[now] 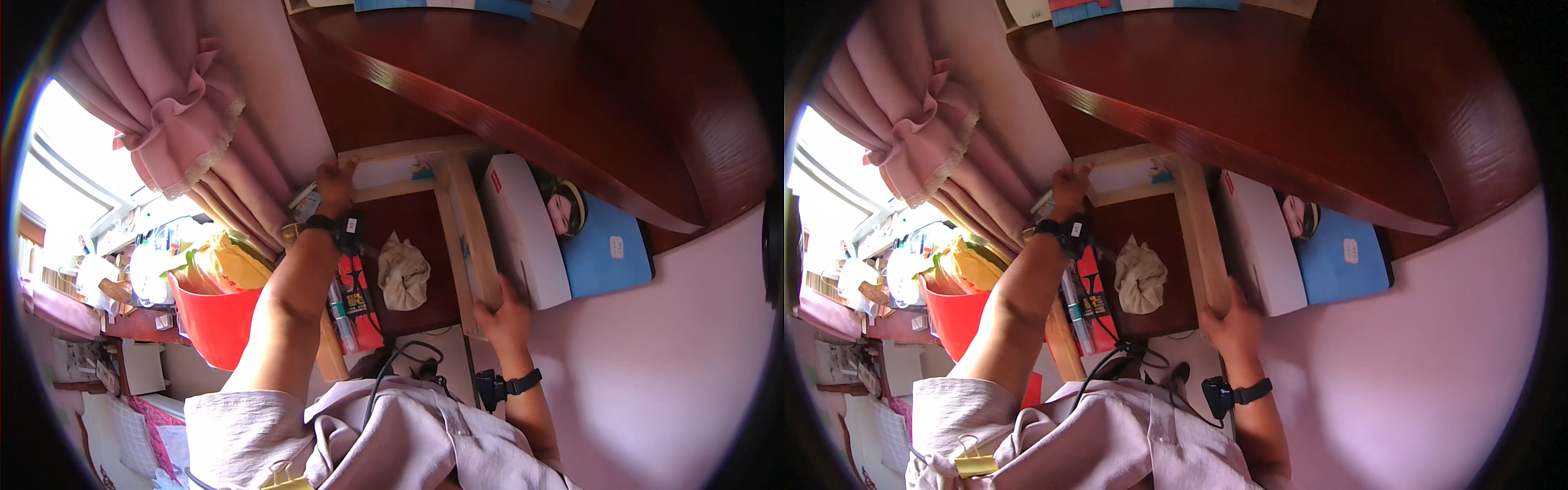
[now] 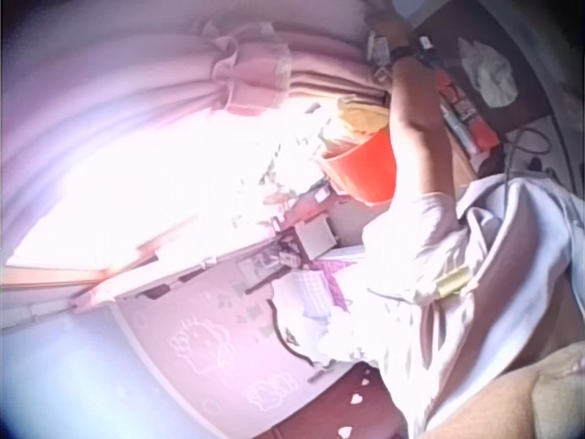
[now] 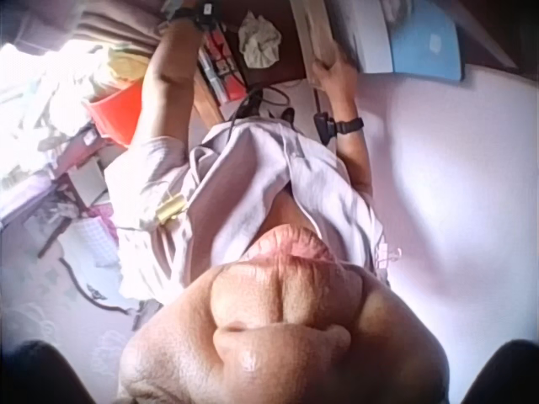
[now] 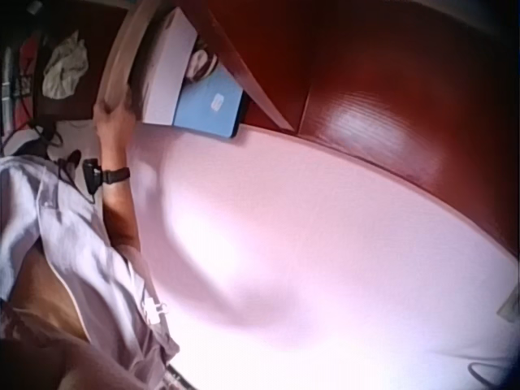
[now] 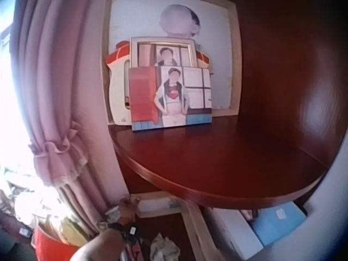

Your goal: The person wipes the front and back of a wooden picture frame with a cloth before placing it back on a shelf and wiping the shelf surface.

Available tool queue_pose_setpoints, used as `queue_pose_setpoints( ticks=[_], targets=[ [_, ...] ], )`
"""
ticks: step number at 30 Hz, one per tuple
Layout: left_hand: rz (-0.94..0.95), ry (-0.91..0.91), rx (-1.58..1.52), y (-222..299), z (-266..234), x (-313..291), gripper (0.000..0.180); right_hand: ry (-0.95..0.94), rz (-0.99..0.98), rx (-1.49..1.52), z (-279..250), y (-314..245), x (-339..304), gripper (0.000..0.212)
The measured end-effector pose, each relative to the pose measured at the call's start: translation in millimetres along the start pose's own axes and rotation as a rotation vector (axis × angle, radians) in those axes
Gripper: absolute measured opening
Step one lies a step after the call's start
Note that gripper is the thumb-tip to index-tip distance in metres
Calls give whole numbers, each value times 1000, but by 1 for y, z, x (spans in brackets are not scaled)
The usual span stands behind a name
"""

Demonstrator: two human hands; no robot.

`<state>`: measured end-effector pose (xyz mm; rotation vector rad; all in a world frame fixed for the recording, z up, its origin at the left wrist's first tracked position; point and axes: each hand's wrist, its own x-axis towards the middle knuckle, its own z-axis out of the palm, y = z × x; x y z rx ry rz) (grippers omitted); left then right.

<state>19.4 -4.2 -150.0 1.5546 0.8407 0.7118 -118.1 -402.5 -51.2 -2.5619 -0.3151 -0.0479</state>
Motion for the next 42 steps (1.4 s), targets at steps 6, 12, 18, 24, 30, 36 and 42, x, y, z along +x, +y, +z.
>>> queue_pose_setpoints(
  ticks=[6, 12, 18, 24, 30, 36, 42],
  targets=[
    [164, 195, 76, 7, 6, -18, 56, -25, 41, -4, -3, 1, 1, 63],
    [569, -486, 58, 68, 0, -126, 56, -1, -14, 76, -13, 8, -22, 64],
    [1093, -1041, 421, 115, 6, -191, 75, -68, 16, 149, -21, 26, -48, 66],
    [1304, -1436, 796, 131, 47, -211, 68, -130, 53, 149, -34, 34, -53, 64],
    [1263, -1700, 1115, 148, 67, -226, 59, -123, 40, 324, -41, 43, -64, 64],
    [1115, -1778, 887, 191, 38, -228, 55, -306, 45, 488, -102, 29, -66, 61],
    [743, -1909, 745, 248, 6, -236, 52, -540, 131, 876, -156, 18, -52, 64]
  ],
)
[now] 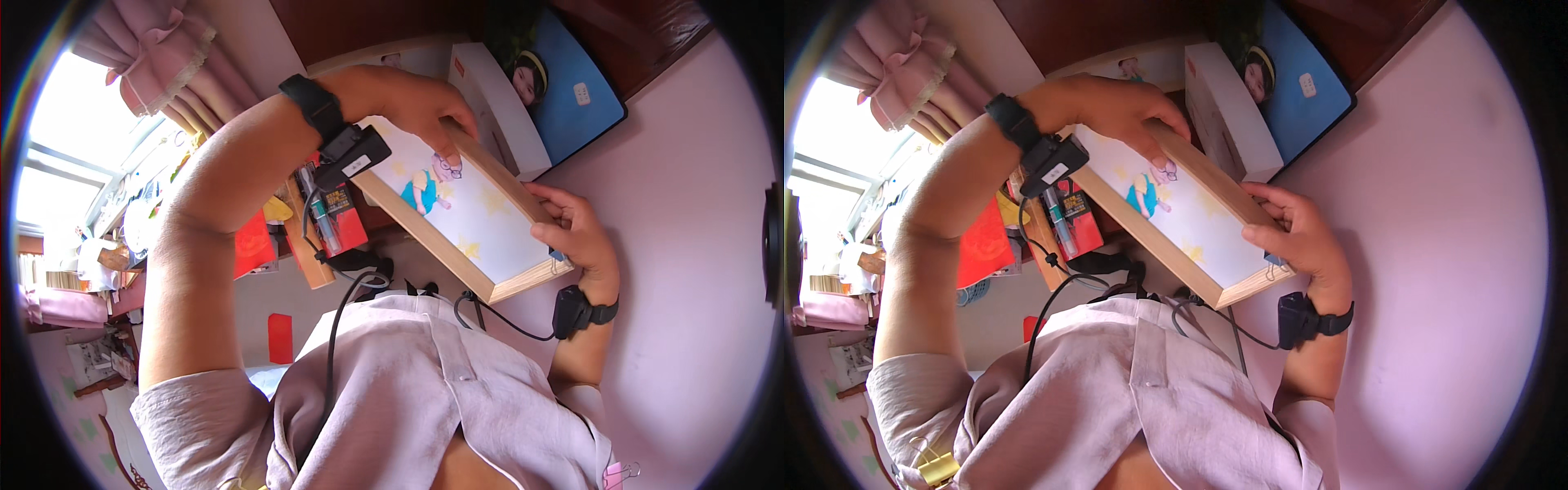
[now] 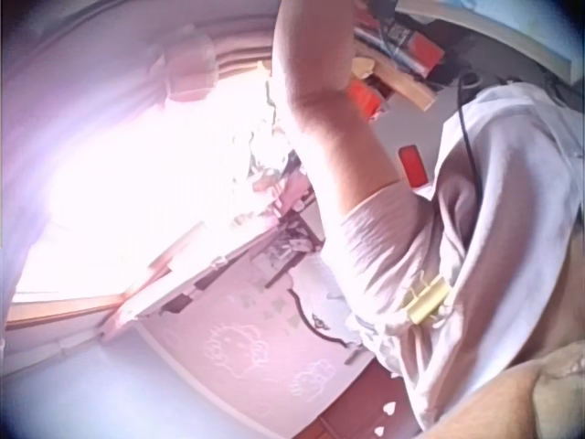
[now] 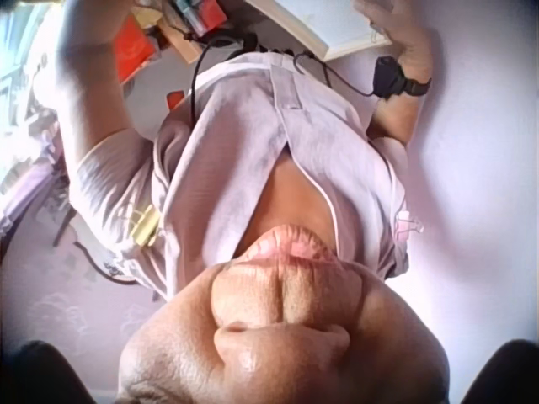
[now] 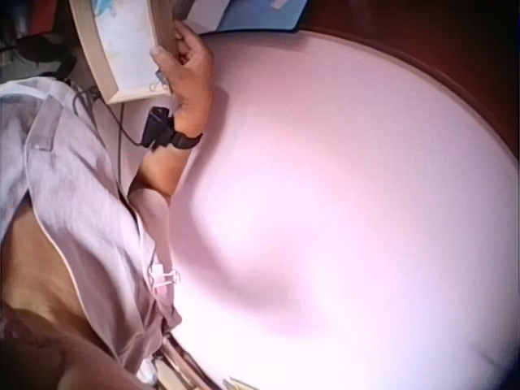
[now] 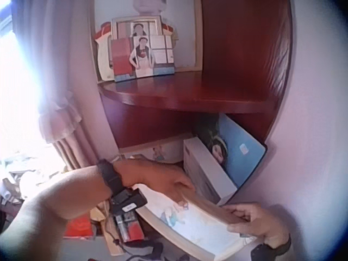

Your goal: The person wipes the front and back of a wooden picture frame with a cloth before placing it back on a shelf and wiping the shelf surface.

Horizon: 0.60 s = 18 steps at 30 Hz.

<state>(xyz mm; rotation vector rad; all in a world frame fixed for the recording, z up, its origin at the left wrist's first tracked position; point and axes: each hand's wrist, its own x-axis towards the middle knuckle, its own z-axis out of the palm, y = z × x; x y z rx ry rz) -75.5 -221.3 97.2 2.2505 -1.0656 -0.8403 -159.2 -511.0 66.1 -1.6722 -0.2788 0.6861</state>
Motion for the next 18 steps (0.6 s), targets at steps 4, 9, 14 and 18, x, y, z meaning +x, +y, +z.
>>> queue_pose_setpoints(
  ticks=[4, 9, 14, 18],
  targets=[
    [-61, 106, -4, 16, -9, -31, 52, -63, -149, 114, -16, -3, 2, 73],
    [-99, 311, 73, 8, -15, -76, 50, 205, -227, 341, -14, 25, 16, 69],
    [-252, 466, 96, 5, -17, -105, 52, 280, -290, 450, -11, 44, 38, 66],
    [-376, 562, 88, -2, -19, -123, 48, 260, -235, 424, 3, 51, 34, 62]
  ],
)
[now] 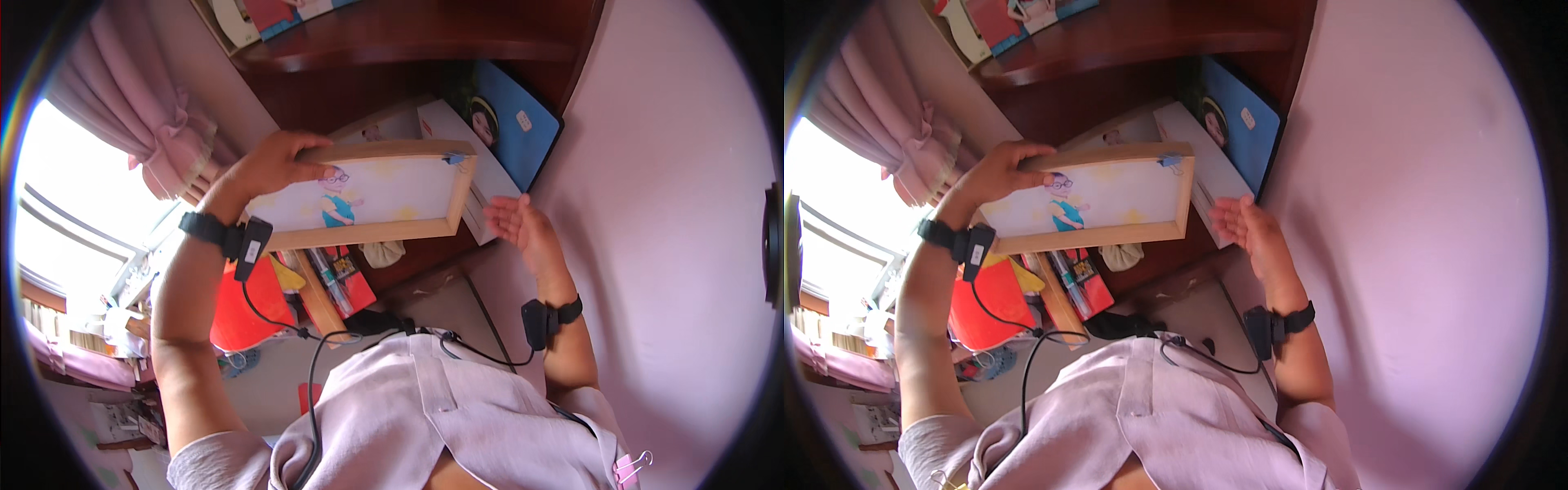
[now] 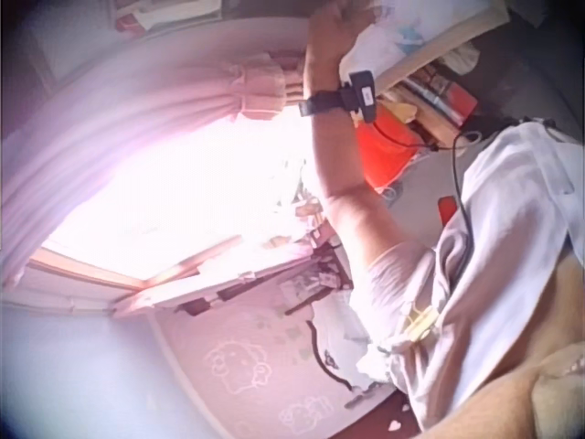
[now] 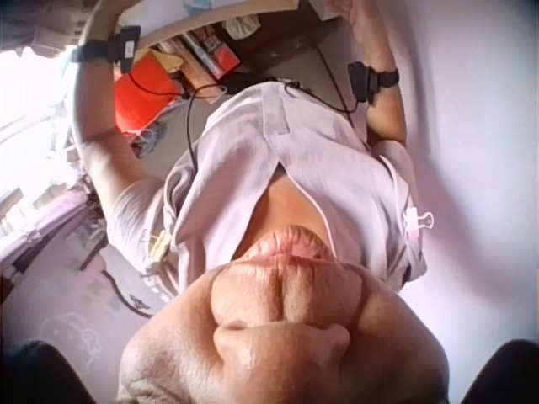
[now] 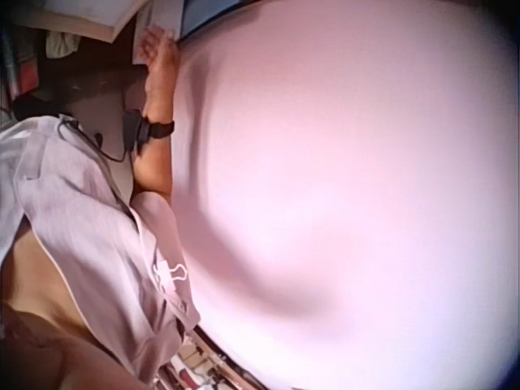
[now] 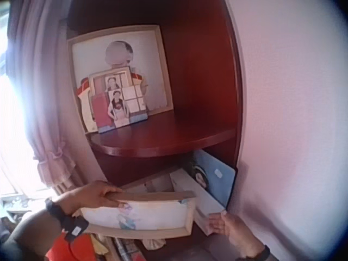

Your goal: The person wipes the front and back of a wooden picture frame with a cloth before placing it back on a shelf and wiping the shelf surface.

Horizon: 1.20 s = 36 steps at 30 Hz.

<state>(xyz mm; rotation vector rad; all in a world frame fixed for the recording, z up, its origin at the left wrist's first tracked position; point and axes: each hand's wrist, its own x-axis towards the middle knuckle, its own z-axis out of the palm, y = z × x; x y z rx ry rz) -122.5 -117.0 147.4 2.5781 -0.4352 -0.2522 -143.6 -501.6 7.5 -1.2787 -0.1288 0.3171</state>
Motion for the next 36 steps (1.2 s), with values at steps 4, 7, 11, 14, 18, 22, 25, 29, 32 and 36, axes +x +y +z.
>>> queue_pose_setpoints(
  ticks=[4, 7, 11, 14, 18, 22, 25, 29, 32, 36],
  targets=[
    [-29, 147, 35, -9, -6, -6, 49, -23, 87, 37, 2, 17, -9, 53],
    [-54, 239, -10, -11, -9, -5, 52, -36, 130, 23, 8, 27, -14, 51],
    [-86, 395, 85, -21, -15, 5, 54, -55, 150, 34, 13, 29, -18, 47],
    [-81, 512, 103, -33, -14, 13, 54, -57, 177, 38, 15, 32, -22, 44],
    [-110, 639, 182, -46, -17, 25, 55, -33, 225, 38, 14, 38, -26, 42],
    [-126, 656, 228, -46, -22, 40, 53, 11, 242, 36, 13, 40, -31, 41],
    [-156, 575, 180, -39, -26, 53, 54, 34, 247, 50, 13, 42, -34, 41],
    [-137, 601, 191, -66, -31, 78, 51, 59, 255, 60, 14, 47, -37, 42],
    [-142, 610, 255, -77, -29, 97, 53, 97, 260, 70, 14, 48, -40, 43],
    [-241, 607, 453, -93, -22, 127, 60, 131, 242, 80, 9, 54, -43, 45]
  ],
)
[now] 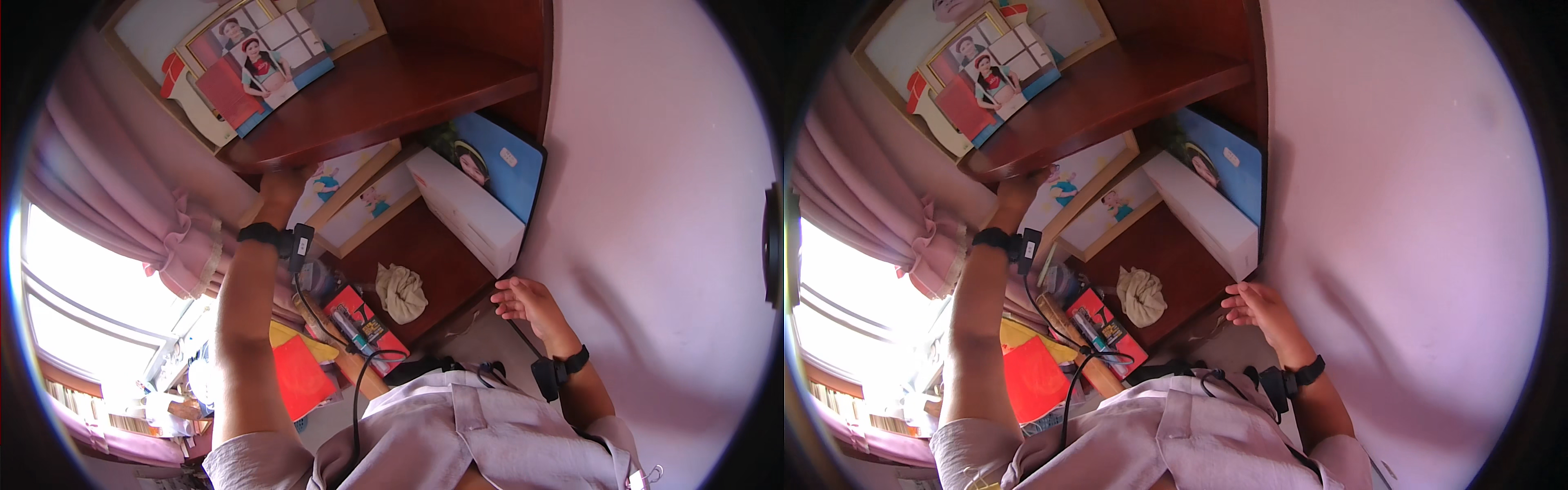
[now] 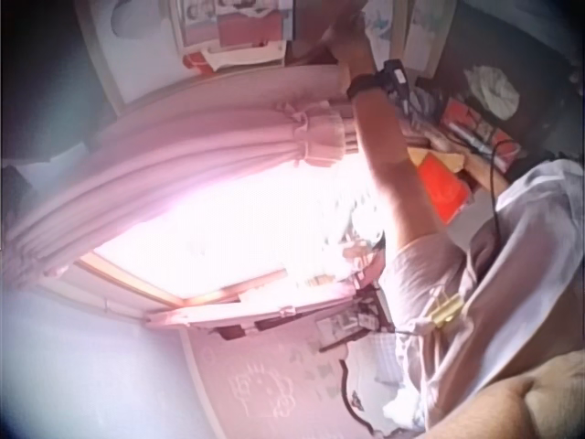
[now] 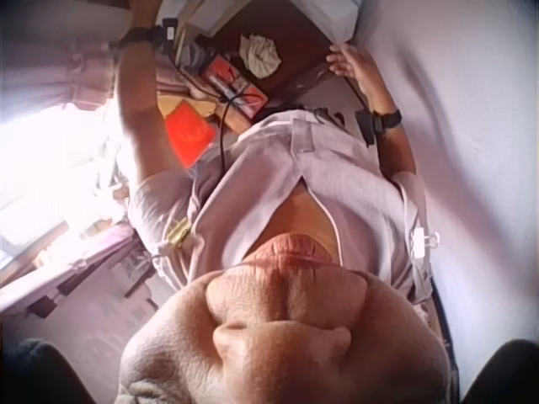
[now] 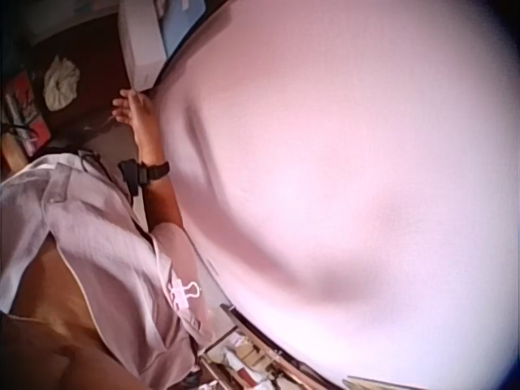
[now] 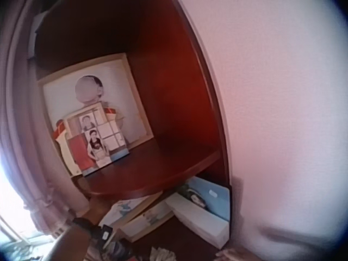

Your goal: The person wipes the front and back of a wooden picture frame with a cloth before placing it back on a shelf and wiping the shelf surface.

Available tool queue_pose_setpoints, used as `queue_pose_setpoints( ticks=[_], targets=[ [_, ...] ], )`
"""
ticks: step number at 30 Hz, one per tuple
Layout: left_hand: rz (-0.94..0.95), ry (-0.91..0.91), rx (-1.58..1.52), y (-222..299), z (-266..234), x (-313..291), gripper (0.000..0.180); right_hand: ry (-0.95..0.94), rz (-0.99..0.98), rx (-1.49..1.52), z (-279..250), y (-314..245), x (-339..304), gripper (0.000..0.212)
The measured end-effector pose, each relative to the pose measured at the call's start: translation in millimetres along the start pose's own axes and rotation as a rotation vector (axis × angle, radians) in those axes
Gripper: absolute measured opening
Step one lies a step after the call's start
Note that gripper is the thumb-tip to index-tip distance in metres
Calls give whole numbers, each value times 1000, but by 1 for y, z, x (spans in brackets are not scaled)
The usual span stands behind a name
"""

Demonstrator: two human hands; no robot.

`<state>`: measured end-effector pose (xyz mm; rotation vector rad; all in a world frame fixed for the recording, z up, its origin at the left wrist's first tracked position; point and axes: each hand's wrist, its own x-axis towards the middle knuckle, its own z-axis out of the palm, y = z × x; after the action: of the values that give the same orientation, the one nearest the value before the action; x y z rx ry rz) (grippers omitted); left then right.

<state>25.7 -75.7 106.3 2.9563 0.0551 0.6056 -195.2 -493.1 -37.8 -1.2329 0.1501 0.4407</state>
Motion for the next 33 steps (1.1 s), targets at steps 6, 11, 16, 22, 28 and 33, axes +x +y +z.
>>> queue_pose_setpoints(
  ticks=[6, 11, 16, 22, 28, 33],
  targets=[
    [150, 32, -17, 11, 31, 24, 60, 89, 7, 11, -5, 4, -5, 47],
    [340, 140, -200, -22, 73, 48, 60, 144, 21, 20, -5, 7, -8, 48],
    [458, 279, -290, -31, 108, 61, 32, 193, 26, 16, -4, 7, -11, 45],
    [327, 278, -123, -59, 141, 72, 28, 183, 28, 22, 2, 8, -9, 42],
    [241, 198, 12, -7, 104, 48, 31, 179, 41, 14, -1, 17, -4, 43],
    [132, -37, -20, 4, 54, 18, 54, 122, 52, 2, 4, 18, 4, 43]
  ],
)
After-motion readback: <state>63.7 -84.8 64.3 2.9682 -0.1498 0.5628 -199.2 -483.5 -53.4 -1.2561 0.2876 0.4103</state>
